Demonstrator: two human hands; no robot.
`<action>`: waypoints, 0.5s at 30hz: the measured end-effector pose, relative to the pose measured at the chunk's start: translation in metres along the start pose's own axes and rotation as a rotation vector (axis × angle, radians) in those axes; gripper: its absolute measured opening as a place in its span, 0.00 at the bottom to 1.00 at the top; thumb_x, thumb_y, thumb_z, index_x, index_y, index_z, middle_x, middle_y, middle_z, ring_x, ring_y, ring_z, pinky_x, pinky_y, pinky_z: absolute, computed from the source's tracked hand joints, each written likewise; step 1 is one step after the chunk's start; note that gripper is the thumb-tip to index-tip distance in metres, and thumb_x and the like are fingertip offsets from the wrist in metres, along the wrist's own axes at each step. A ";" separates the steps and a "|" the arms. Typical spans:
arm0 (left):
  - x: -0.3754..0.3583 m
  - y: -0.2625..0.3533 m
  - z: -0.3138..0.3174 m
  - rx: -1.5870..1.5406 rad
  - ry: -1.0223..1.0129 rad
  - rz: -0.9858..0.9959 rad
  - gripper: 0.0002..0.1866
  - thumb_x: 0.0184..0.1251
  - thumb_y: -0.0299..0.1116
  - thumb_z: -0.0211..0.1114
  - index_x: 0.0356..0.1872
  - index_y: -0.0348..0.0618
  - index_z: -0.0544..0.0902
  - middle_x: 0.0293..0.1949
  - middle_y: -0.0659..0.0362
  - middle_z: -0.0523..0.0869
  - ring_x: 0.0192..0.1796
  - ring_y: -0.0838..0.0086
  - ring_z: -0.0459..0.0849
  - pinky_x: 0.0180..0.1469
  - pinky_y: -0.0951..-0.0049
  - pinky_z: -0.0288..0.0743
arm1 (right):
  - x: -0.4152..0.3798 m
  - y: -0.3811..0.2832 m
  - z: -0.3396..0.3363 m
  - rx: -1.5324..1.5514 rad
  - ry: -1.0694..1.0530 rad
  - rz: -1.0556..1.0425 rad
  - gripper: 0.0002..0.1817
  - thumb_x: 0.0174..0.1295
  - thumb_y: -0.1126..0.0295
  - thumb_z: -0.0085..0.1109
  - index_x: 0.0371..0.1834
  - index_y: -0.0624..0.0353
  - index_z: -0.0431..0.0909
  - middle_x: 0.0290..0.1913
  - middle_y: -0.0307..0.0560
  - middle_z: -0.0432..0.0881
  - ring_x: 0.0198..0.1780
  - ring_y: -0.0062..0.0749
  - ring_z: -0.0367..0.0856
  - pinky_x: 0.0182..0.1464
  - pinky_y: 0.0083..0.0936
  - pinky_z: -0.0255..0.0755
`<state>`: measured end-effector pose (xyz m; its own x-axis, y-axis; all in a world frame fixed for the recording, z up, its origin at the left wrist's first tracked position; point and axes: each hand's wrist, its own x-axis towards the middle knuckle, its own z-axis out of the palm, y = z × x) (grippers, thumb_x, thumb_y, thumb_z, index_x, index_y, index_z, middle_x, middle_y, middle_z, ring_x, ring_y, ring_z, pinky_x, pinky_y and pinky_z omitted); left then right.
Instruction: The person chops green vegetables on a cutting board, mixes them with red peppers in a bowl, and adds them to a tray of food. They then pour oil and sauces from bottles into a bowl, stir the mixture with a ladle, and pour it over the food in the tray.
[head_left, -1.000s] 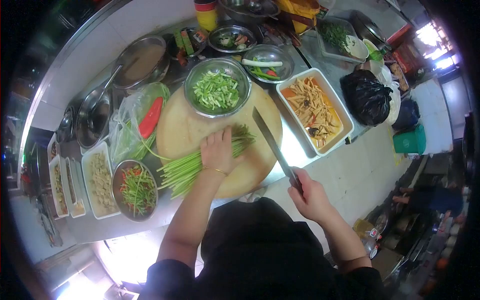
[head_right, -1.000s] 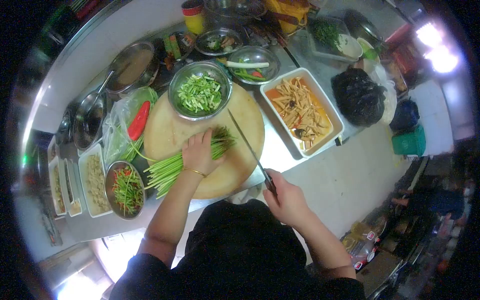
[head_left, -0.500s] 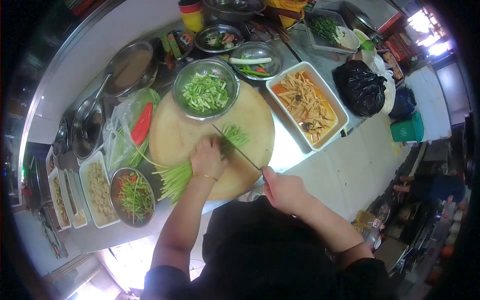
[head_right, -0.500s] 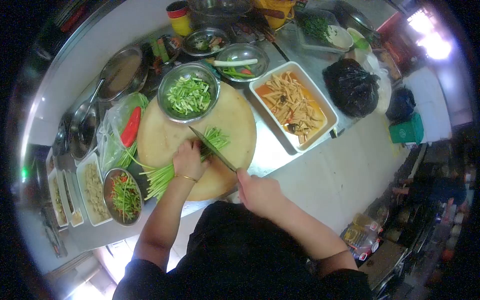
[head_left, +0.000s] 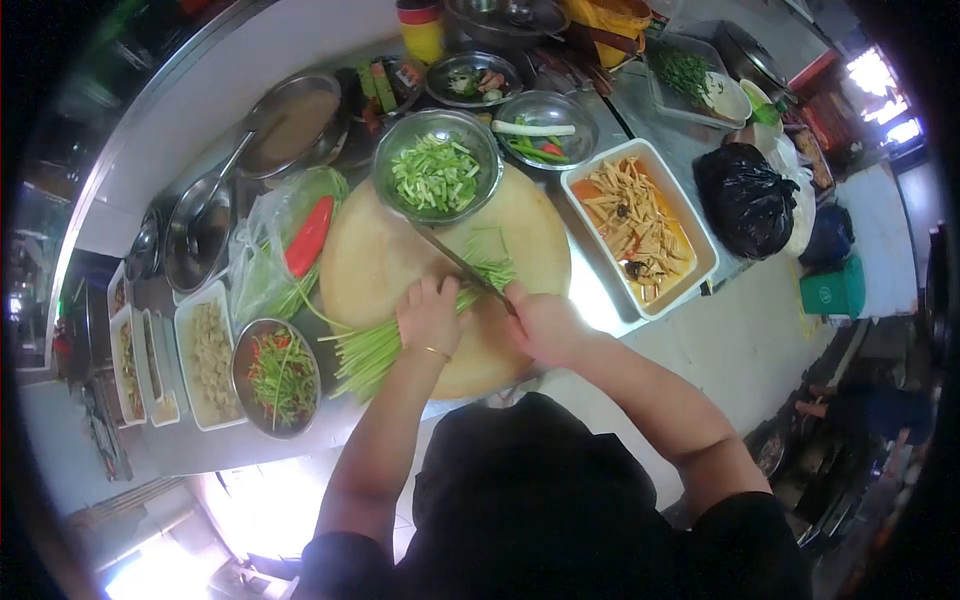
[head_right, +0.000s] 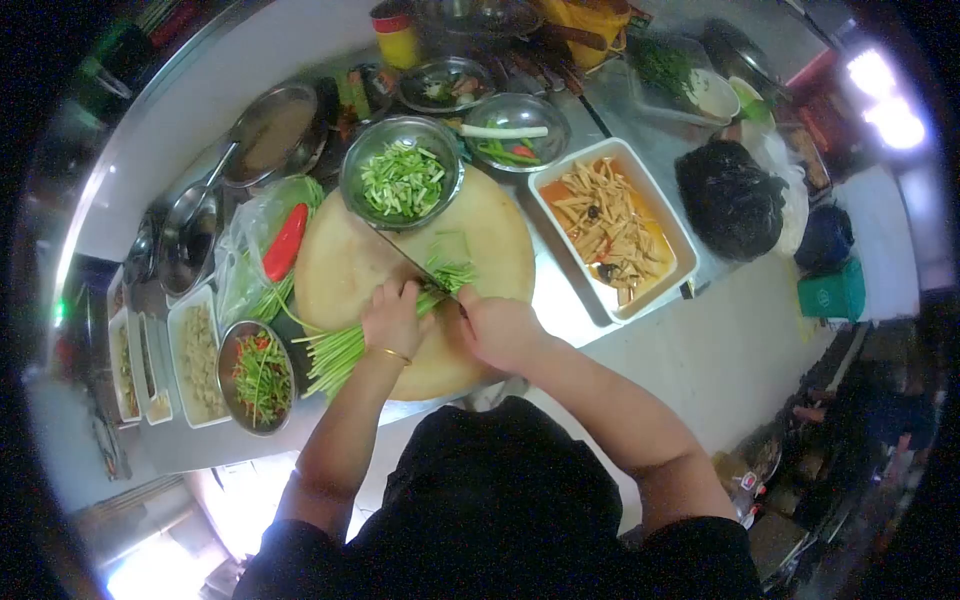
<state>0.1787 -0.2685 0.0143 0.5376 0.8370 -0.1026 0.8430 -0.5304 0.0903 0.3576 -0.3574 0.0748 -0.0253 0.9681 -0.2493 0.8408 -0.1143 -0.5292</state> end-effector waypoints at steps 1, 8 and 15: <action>0.006 0.000 -0.001 0.004 -0.002 -0.034 0.30 0.51 0.51 0.73 0.54 0.51 0.79 0.50 0.56 0.78 0.55 0.60 0.77 0.56 0.56 0.73 | -0.005 0.003 -0.002 -0.002 0.022 -0.009 0.12 0.68 0.64 0.50 0.48 0.58 0.67 0.28 0.54 0.83 0.31 0.56 0.84 0.33 0.50 0.76; 0.002 -0.014 0.002 -0.016 0.109 -0.040 0.46 0.43 0.59 0.76 0.62 0.41 0.73 0.58 0.50 0.76 0.60 0.57 0.75 0.61 0.57 0.70 | -0.075 -0.024 -0.022 0.011 0.052 0.025 0.14 0.66 0.64 0.55 0.49 0.57 0.66 0.30 0.52 0.84 0.30 0.54 0.84 0.33 0.49 0.76; -0.009 -0.018 -0.025 0.029 -0.130 -0.095 0.44 0.44 0.57 0.77 0.61 0.41 0.73 0.57 0.52 0.75 0.60 0.59 0.74 0.61 0.59 0.69 | -0.072 -0.034 -0.011 0.030 -0.067 0.051 0.12 0.67 0.63 0.53 0.48 0.56 0.66 0.29 0.52 0.84 0.30 0.53 0.84 0.32 0.50 0.76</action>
<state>0.1579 -0.2635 0.0381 0.4524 0.8598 -0.2368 0.8892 -0.4553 0.0456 0.3368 -0.4206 0.1202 -0.0195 0.9438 -0.3300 0.8253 -0.1711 -0.5381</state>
